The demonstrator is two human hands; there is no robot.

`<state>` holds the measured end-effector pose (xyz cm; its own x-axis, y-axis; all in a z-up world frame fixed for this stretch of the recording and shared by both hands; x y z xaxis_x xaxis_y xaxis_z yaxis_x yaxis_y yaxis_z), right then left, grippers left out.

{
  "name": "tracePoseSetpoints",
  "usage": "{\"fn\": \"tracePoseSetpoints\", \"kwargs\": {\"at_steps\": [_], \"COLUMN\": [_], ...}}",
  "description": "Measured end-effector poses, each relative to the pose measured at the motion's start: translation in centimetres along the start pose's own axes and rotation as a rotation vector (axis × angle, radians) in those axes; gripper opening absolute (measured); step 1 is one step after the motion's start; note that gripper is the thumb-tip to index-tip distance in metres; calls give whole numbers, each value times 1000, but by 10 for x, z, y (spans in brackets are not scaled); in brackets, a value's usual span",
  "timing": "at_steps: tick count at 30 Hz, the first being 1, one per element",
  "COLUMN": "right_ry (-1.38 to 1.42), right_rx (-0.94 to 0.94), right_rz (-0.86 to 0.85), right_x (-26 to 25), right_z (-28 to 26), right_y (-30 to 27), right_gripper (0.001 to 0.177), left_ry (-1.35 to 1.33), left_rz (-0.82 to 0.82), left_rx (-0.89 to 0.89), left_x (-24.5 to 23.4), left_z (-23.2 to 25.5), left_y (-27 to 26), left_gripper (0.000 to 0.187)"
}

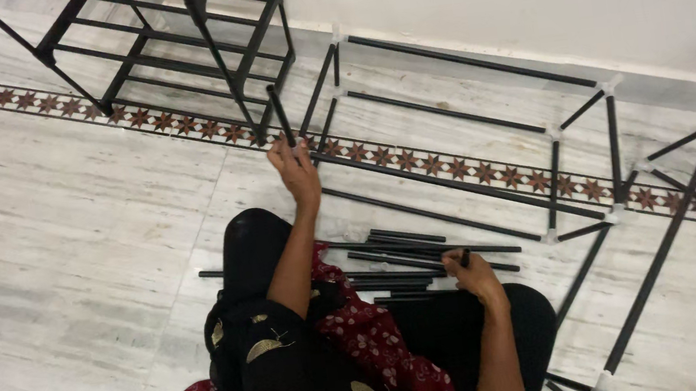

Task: The person sits on the floor and assembles a metal rack by inserting black rods into white plastic connectors. They handle rods and connectors one at a time, fitting them into the frame structure.

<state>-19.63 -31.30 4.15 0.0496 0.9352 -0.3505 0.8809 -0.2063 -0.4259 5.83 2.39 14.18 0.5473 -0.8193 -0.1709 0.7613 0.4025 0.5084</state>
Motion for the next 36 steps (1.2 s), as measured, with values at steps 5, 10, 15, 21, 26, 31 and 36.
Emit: {"fn": "tracePoseSetpoints", "kwargs": {"at_steps": [5,10,15,21,26,31,36], "right_ry": [40,119,156,152,350,524,655], "right_rx": [-119,-222,-338,-475,-390,-165,-206], "right_rz": [66,160,182,226,160,105,91], "right_x": [2,-1,5,15,14,13,9], "right_z": [11,12,12,15,13,13,24], "right_y": [4,3,9,16,12,13,24], "right_gripper": [36,33,31,32,30,27,29], "left_ry": [85,26,131,164,274,71,299], "left_rz": [-4,-145,-249,-161,-120,-108,-280], "left_rx": [27,-49,24,165,208,-198,-477], "left_x": [-5,-43,-121,-184,-213,-229,-234], "left_z": [-13,33,119,175,159,119,59], "left_y": [1,-19,-16,0,-4,-19,-62], "left_gripper": [42,77,62,53,54,35,33]}}
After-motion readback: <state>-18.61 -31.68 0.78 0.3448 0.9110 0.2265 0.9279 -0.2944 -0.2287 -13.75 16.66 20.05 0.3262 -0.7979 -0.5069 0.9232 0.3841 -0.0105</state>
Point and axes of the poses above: each hand's wrist, its own y-axis towards the middle knuckle, its own x-axis out of the palm, z = x × y, the point moved 3 cm from there along y, towards the middle knuckle, and after that the axes turned 5 degrees about -x, right-handed, at the moved point
